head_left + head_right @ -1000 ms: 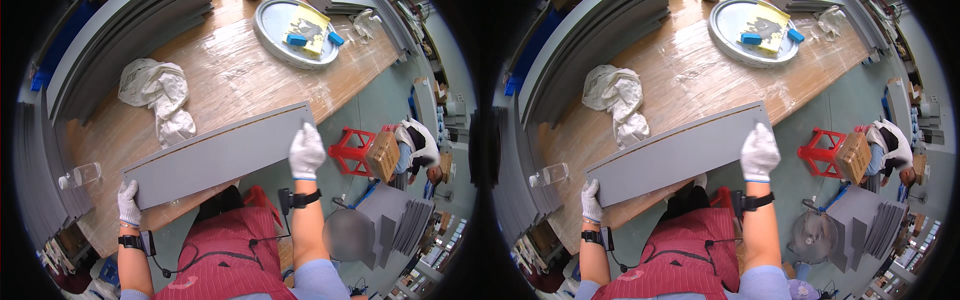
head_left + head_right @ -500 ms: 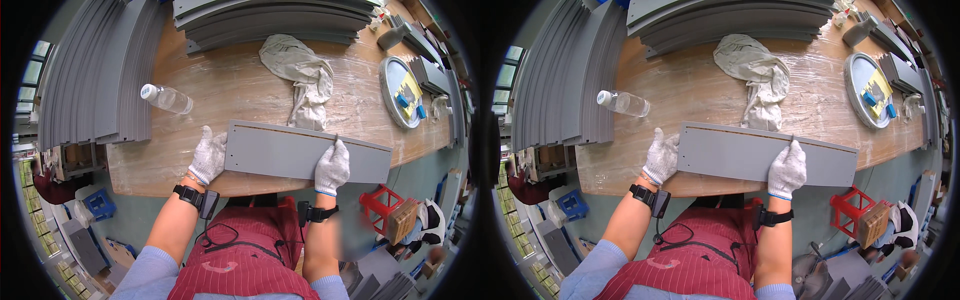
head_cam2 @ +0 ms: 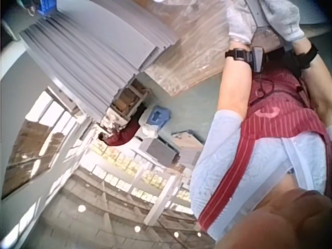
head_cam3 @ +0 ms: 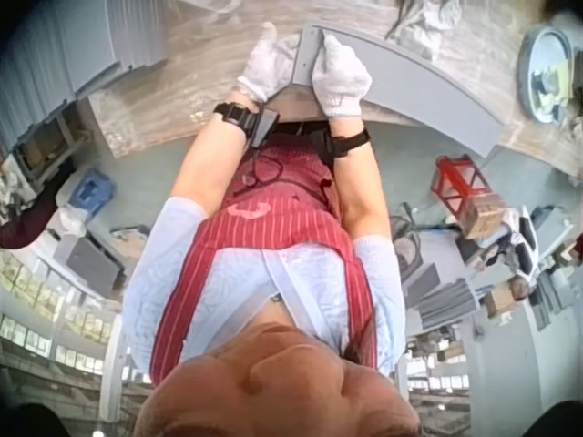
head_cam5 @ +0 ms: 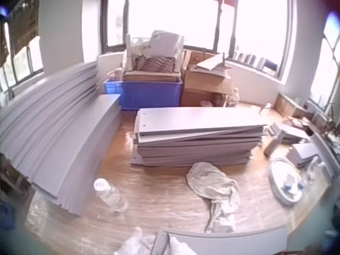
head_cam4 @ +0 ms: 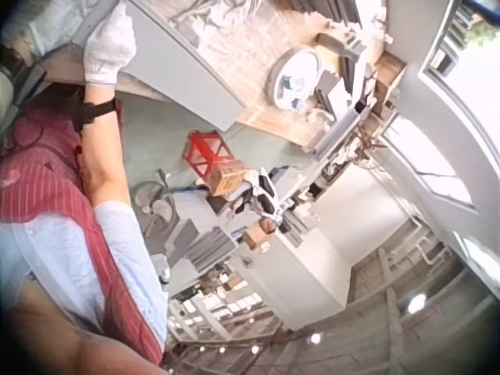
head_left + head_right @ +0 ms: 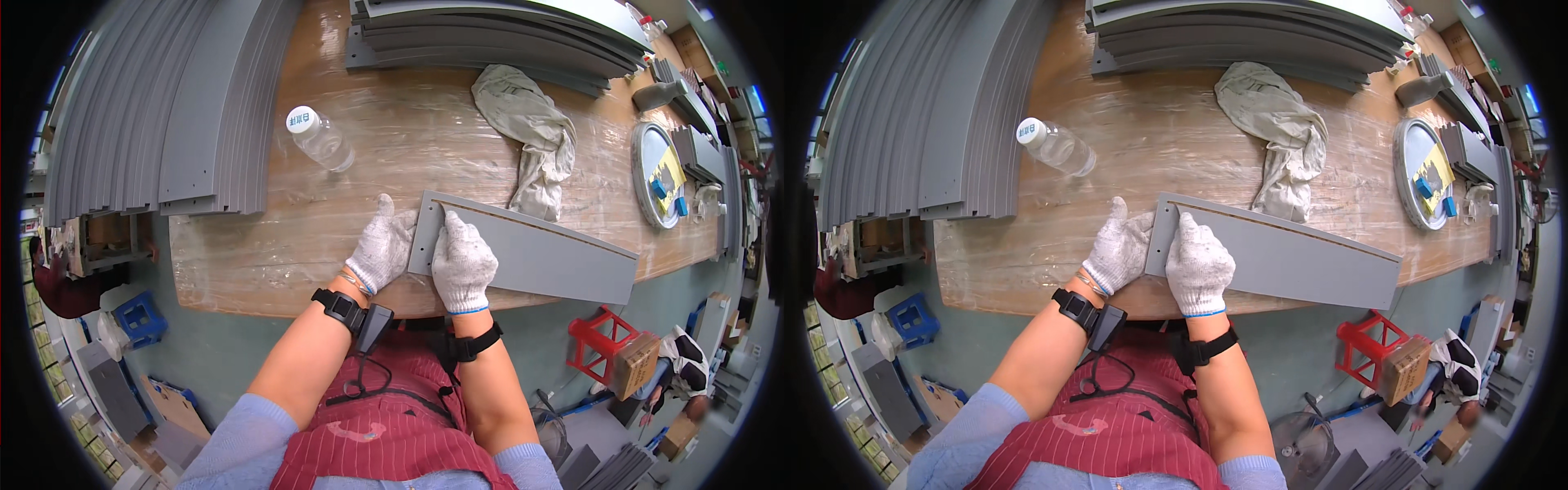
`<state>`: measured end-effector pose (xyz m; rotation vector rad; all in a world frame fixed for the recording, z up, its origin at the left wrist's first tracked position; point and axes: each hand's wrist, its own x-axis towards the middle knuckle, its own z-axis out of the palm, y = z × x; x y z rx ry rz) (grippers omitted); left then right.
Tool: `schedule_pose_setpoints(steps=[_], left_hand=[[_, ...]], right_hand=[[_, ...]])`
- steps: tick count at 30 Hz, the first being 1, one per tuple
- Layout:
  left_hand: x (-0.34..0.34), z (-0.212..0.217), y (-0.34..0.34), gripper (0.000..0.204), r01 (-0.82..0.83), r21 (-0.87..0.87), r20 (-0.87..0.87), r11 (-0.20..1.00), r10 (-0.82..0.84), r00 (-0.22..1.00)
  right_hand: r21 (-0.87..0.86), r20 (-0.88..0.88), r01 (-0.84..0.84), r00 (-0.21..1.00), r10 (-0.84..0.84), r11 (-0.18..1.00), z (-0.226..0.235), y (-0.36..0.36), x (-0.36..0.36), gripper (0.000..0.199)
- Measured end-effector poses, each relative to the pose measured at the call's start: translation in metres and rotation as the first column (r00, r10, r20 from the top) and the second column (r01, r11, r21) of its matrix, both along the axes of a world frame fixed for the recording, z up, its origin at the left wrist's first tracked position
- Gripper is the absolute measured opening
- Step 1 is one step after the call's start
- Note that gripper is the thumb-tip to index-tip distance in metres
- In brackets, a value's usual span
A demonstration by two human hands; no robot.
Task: The person picks up a gray rectangular panel from a stack, sands its edges with a blue sanding block, and wipes the surface with a cloth. The person repeats this process for multiple panels, handling them one at a time and placing them back on the table.
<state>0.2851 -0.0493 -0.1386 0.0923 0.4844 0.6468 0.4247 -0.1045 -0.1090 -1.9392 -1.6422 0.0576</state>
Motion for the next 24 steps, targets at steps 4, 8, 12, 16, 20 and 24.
schedule_pose_setpoints(steps=[4,8,12,16,20,24], left_hand=[[0.000,-0.003,0.000,0.091,0.008,-0.002,0.026,1.000,-0.008,1.000],[0.000,-0.007,0.000,0.090,0.002,-0.028,-0.002,1.000,-0.002,1.000],[0.001,-0.011,-0.001,0.089,-0.003,-0.021,0.001,1.000,0.003,1.000],[-0.001,-0.020,0.000,0.089,0.005,0.002,0.015,1.000,-0.005,1.000],[0.001,-0.017,0.000,0.088,-0.007,-0.046,0.059,0.999,0.010,0.998],[-0.001,-0.012,0.000,0.088,0.006,-0.005,0.087,1.000,-0.006,0.996]], right_hand=[[0.042,0.002,-0.076,0.997,0.076,0.996,-0.001,0.000,0.001,0.028],[-0.001,-0.032,-0.075,0.997,0.075,0.997,0.001,0.000,-0.004,0.026],[-0.034,-0.060,-0.213,0.976,0.210,0.977,0.005,-0.003,-0.001,0.025],[0.020,-0.101,-0.206,0.973,0.207,0.978,0.004,-0.003,-0.002,0.026],[0.068,0.006,-0.012,1.000,0.012,0.998,-0.006,0.001,-0.009,0.028],[0.076,-0.043,-0.197,0.979,0.201,0.977,0.000,-0.002,-0.001,0.027]])
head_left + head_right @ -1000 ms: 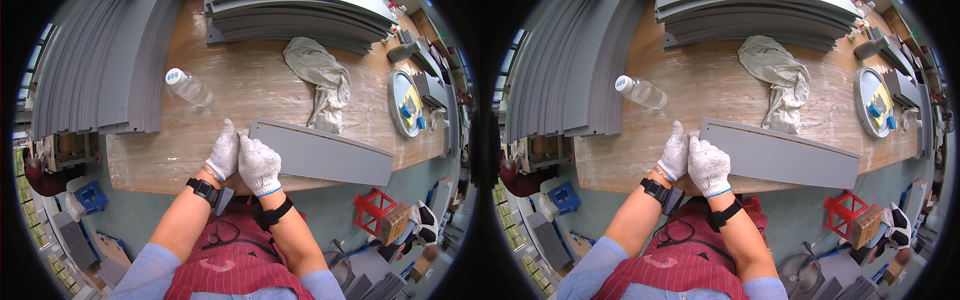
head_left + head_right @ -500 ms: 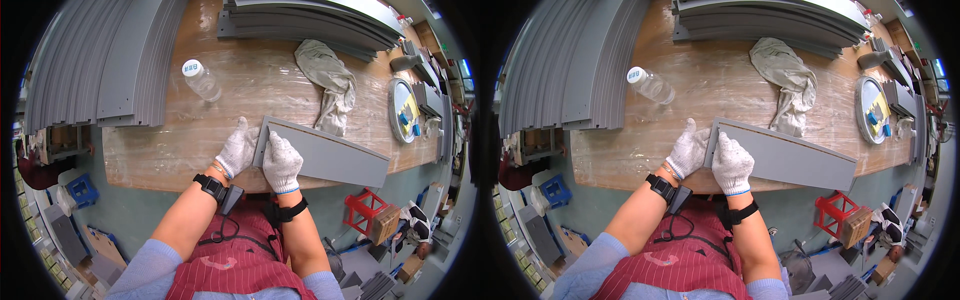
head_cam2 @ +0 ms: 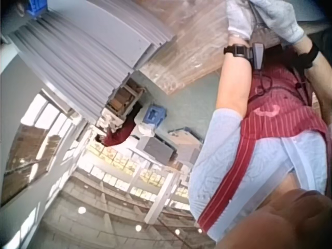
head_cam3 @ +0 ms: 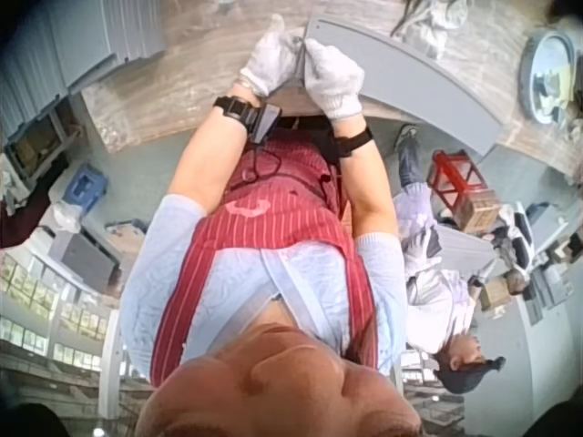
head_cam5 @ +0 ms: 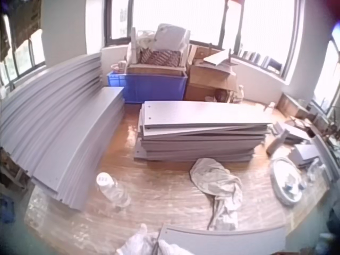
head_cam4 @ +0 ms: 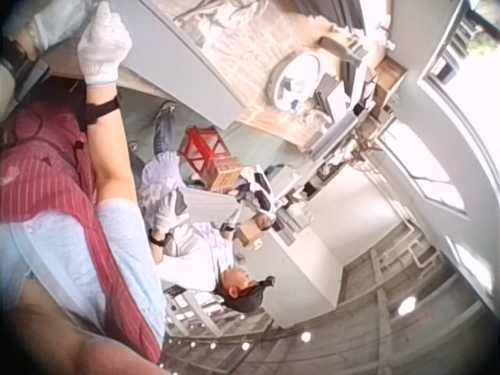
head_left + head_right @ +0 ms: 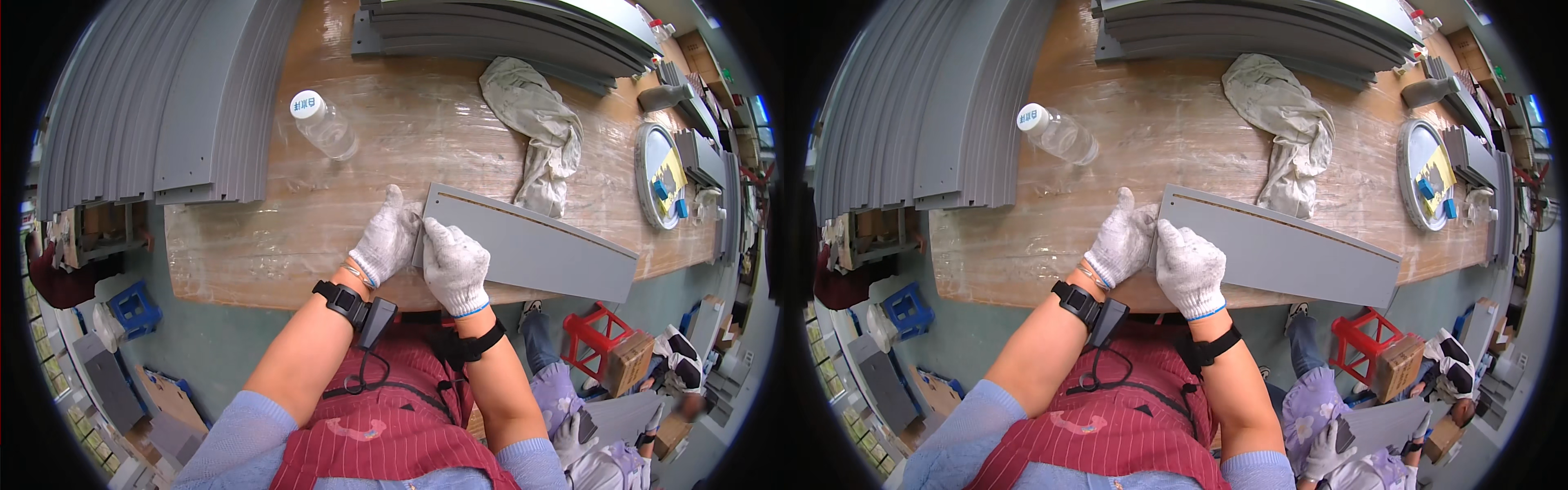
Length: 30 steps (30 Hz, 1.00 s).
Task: The person picks up a gray rectangular panel from a stack, sands its edges with a blue sanding block, and wipes the surface with a cloth. The person repeats this process for multiple panels, handling them one at a time and placing them back on the table.
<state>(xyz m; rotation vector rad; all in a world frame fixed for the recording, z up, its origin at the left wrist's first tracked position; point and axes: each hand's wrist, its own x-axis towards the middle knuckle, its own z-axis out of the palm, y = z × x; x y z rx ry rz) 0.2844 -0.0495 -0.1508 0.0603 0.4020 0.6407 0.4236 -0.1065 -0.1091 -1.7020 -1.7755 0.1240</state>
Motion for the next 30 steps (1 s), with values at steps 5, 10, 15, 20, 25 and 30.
schedule_pose_setpoints(steps=[5,10,15,20,25,30], left_hand=[[0.002,0.019,0.000,0.094,-0.016,-0.020,-0.166,1.000,0.013,0.986],[0.002,0.015,0.002,0.099,-0.027,-0.040,-0.151,0.999,0.021,0.988],[0.001,0.014,0.001,0.089,-0.042,-0.063,-0.203,0.997,0.029,0.979],[0.006,0.020,-0.002,0.047,0.053,0.277,-0.443,0.960,0.079,0.893],[0.020,0.038,-0.002,0.048,0.115,0.219,-0.641,0.969,0.054,0.766],[0.028,0.040,-0.003,0.040,0.085,0.172,-0.776,0.981,0.082,0.626]], right_hand=[[-0.121,-0.004,0.057,0.998,-0.058,0.991,0.010,-0.010,0.010,0.024],[-0.214,-0.070,-0.004,0.997,-0.012,0.977,0.015,-0.062,0.023,0.020],[-0.144,-0.226,0.783,0.569,-0.790,0.605,-0.034,-0.123,0.150,0.015],[-0.260,-0.189,0.881,0.355,-0.916,0.395,-0.015,-0.133,0.247,0.020],[-0.331,-0.647,0.673,0.349,-0.678,0.662,0.022,-0.024,0.275,0.029],[-0.300,-0.546,0.335,0.707,-0.448,0.893,0.029,0.059,0.313,0.037]])
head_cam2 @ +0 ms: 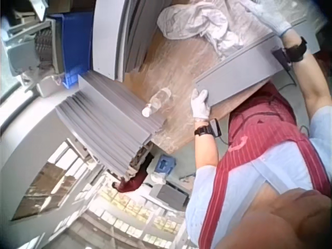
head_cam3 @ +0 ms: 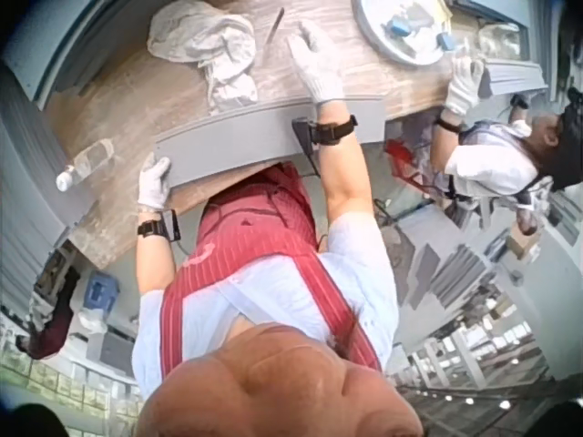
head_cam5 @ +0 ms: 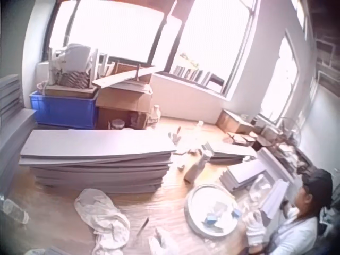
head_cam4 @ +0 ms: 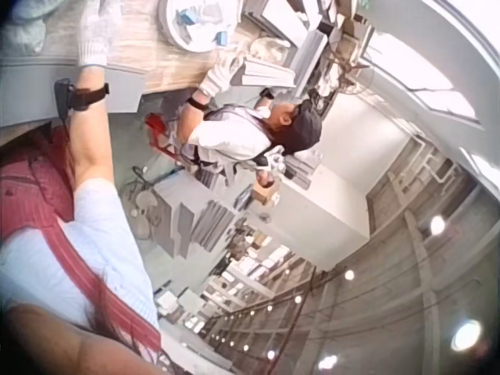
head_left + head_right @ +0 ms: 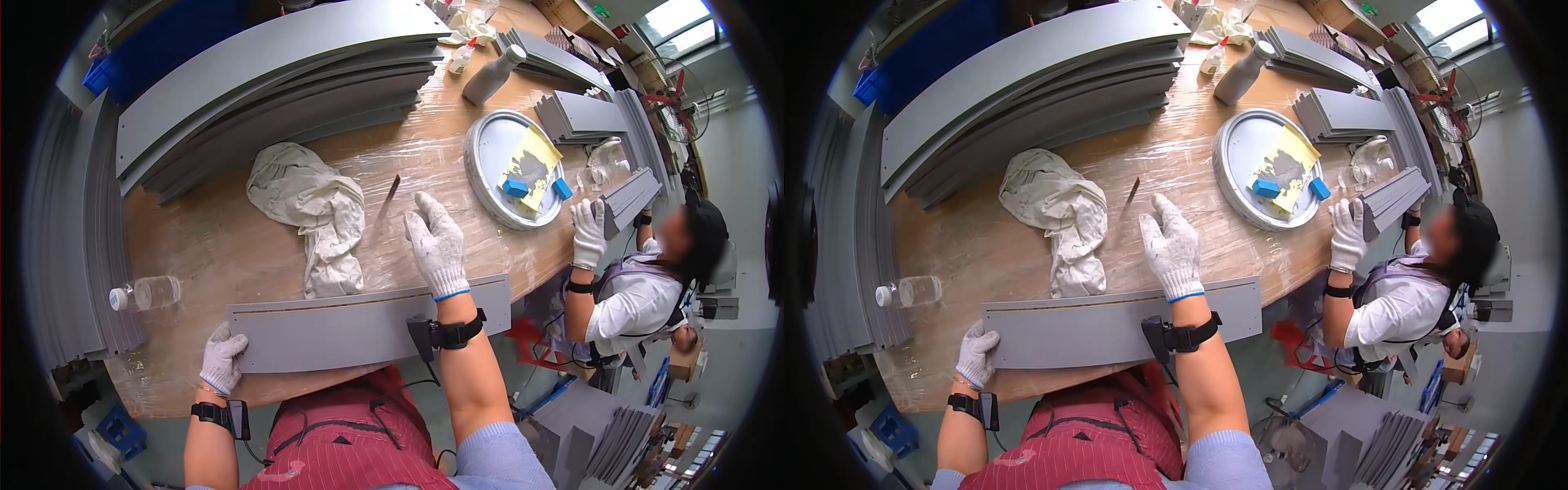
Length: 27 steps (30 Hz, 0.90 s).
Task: The person picks up a gray rectangular panel from a stack, sands its edges with a blue sanding block, and wipes the surface with a cloth. The person repeats this process for multiple panels, handling them one at a time and placing them back on the table.
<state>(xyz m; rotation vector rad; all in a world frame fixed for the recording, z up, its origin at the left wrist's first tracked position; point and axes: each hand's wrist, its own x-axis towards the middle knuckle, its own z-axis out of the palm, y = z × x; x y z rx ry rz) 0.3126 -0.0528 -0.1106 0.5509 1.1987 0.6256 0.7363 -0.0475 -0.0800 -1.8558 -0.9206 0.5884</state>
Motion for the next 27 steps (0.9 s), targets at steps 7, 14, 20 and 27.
schedule_pose_setpoints(steps=[7,14,20,27], left_hand=[[-0.003,-0.018,-0.002,0.034,-0.135,0.022,-0.234,0.991,0.136,0.963],[0.014,-0.007,0.004,0.047,-0.174,-0.023,-0.378,0.984,0.153,0.913],[0.014,-0.008,0.006,0.053,-0.195,-0.048,-0.393,0.980,0.161,0.905],[0.014,-0.007,0.002,0.059,-0.232,-0.063,-0.414,0.971,0.187,0.891]], right_hand=[[-0.172,0.831,0.370,0.553,-0.067,0.913,0.017,0.000,0.146,0.052],[-0.447,0.729,0.461,0.684,0.014,0.766,0.038,0.005,0.199,0.071],[-0.290,0.753,0.550,0.636,-0.169,0.783,0.013,-0.019,0.250,0.045],[0.200,-0.042,0.498,0.865,-0.500,0.844,0.044,-0.091,0.241,0.035]])
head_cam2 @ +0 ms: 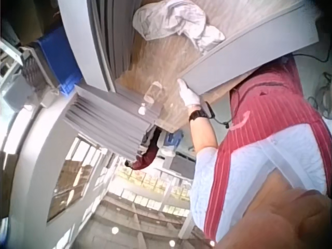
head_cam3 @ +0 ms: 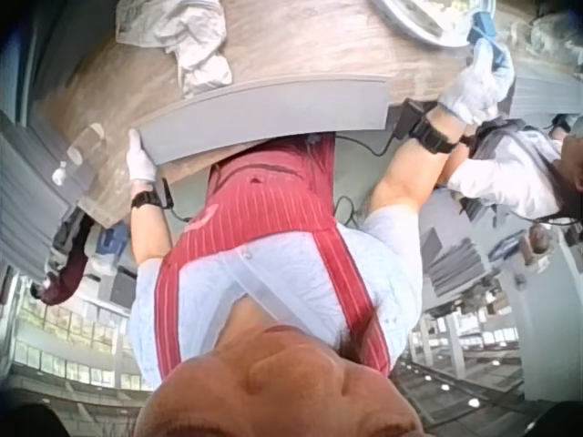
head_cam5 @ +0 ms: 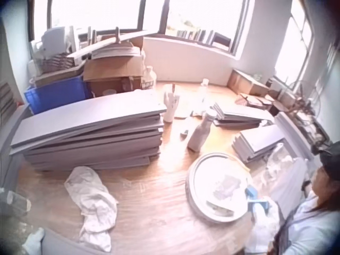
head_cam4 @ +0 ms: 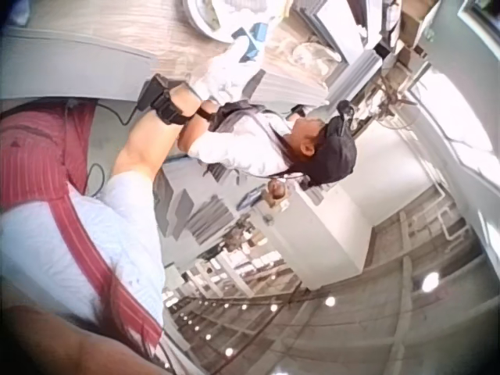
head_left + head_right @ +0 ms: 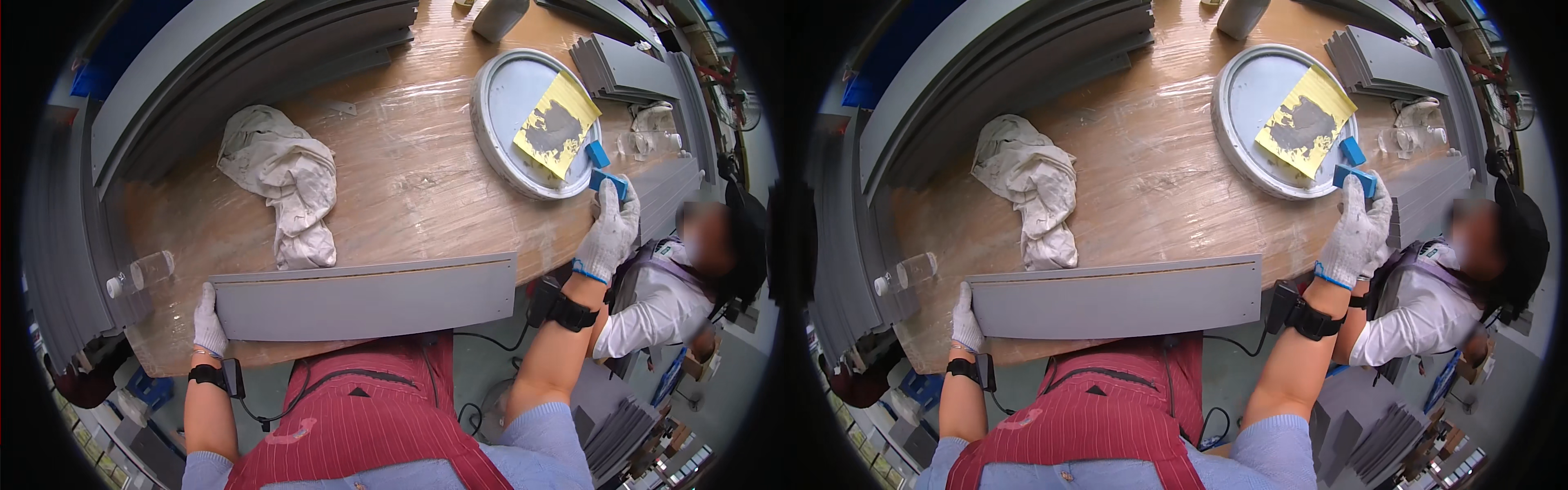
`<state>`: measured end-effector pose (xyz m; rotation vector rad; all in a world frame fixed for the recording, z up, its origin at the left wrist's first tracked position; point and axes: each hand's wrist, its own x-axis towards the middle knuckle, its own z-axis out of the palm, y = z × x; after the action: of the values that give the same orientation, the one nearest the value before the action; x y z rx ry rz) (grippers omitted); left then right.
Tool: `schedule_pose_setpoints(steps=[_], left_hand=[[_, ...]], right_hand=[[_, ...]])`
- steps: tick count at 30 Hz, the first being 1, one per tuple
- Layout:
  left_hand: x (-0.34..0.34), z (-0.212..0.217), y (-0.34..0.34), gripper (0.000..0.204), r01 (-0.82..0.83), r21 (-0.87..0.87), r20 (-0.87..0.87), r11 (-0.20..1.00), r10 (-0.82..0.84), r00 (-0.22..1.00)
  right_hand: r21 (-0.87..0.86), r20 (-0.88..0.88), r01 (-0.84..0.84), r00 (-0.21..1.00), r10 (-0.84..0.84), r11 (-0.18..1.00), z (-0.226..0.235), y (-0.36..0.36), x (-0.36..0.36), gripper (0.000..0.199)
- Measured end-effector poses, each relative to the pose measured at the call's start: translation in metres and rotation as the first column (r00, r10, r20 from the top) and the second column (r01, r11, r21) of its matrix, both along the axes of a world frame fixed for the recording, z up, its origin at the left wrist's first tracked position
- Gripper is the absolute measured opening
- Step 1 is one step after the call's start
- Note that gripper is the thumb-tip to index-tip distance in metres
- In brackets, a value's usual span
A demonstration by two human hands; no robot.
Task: The person picks up a gray rectangular panel from a stack, sands its edges with a blue sanding block, and wipes the surface with a cloth. The person repeats this process for multiple panels, handling them one at a time and placing them back on the table.
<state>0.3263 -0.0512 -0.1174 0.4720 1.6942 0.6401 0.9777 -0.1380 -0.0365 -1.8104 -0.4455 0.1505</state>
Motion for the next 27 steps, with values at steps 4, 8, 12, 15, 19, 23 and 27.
schedule_pose_setpoints(steps=[4,8,12,15,19,23,27], left_hand=[[-0.009,-0.009,0.003,0.060,-0.020,0.006,0.090,1.000,0.020,0.996],[-0.014,-0.008,0.000,0.056,-0.037,0.046,0.228,0.998,0.025,0.973],[-0.023,-0.004,-0.002,0.043,0.181,0.141,0.304,0.973,-0.217,0.928],[-0.021,0.006,-0.001,0.042,0.349,0.128,0.299,0.928,-0.372,0.879],[-0.012,0.026,0.004,0.044,0.315,0.175,0.375,0.933,-0.359,0.855],[-0.023,0.061,0.011,0.043,0.278,0.280,0.381,0.919,-0.372,0.846],[-0.046,0.083,0.013,0.042,0.237,0.352,0.366,0.905,-0.367,0.855]], right_hand=[[0.166,-0.214,-0.096,0.968,0.130,0.981,0.016,-0.030,-0.040,0.032],[0.158,-0.433,-0.018,0.897,0.086,0.987,-0.001,-0.061,-0.093,0.031],[0.282,-0.693,0.030,0.698,0.181,0.959,-0.028,-0.094,-0.161,0.030],[0.473,-0.775,-0.037,0.457,0.436,0.880,-0.022,-0.073,-0.257,0.032],[0.679,-0.733,-0.113,-0.070,0.676,0.725,-0.023,-0.043,-0.376,0.034],[0.678,-0.719,0.192,-0.027,0.694,0.710,-0.035,-0.038,-0.360,0.032],[0.550,-0.835,0.563,0.378,0.399,0.617,-0.079,-0.099,-0.217,0.035]])
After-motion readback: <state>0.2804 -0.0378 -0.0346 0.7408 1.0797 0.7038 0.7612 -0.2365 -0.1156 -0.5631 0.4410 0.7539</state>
